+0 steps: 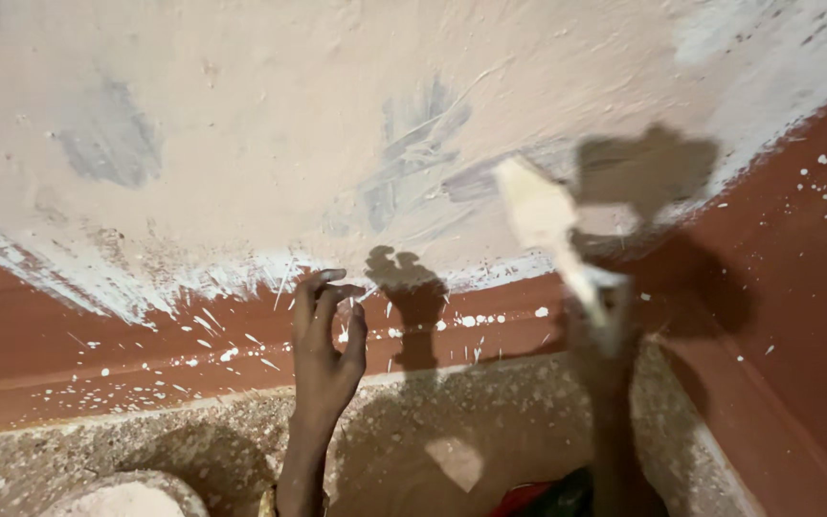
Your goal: The person applies white plaster to a reddish-brown wall using a trowel. They repeatedly scoop plaster from a white bucket and spread it across the wall surface, smoothing it with consistent strokes.
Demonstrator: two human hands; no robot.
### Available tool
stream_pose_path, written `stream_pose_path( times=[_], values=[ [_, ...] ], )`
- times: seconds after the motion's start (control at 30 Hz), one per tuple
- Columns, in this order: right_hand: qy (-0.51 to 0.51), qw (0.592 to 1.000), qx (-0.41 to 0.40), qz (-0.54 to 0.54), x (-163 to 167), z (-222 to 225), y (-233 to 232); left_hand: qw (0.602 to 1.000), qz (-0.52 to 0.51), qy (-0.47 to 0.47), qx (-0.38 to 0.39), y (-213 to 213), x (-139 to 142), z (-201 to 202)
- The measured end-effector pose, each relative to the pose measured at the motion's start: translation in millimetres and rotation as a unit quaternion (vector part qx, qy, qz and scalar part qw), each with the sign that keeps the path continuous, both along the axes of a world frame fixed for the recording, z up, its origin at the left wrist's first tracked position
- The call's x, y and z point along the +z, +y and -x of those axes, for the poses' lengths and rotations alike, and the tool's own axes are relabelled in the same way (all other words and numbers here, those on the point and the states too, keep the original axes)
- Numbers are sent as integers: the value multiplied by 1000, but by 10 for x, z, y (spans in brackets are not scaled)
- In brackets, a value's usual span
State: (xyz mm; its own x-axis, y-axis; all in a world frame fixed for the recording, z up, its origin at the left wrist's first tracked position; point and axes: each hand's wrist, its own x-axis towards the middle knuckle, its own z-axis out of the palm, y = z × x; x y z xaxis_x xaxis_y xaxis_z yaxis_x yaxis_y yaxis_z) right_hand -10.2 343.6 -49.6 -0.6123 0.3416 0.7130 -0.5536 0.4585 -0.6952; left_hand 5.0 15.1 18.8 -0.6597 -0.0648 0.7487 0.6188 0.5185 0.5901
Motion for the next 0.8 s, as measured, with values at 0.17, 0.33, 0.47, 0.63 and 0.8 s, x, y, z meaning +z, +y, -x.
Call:
stream_pose_path(
  times=[0.17, 0.33, 0.47, 0.63, 0.8],
  values=[
    [44, 976, 29, 211, 233, -123, 554, 1000, 4, -9, -7, -119, 13, 21],
    [96, 934, 52, 339, 318, -290, 524, 999, -28, -30, 12, -179, 1, 24],
    [83, 919, 132, 363, 300, -196, 240, 1000, 5, 18, -6, -85, -53, 60],
    [-114, 922, 223, 295, 314, -177, -96, 998, 36, 44, 0, -50, -81, 118],
    [-210, 913, 236, 257, 242, -107, -337, 1000, 2, 8, -2, -71, -76, 82]
  ],
)
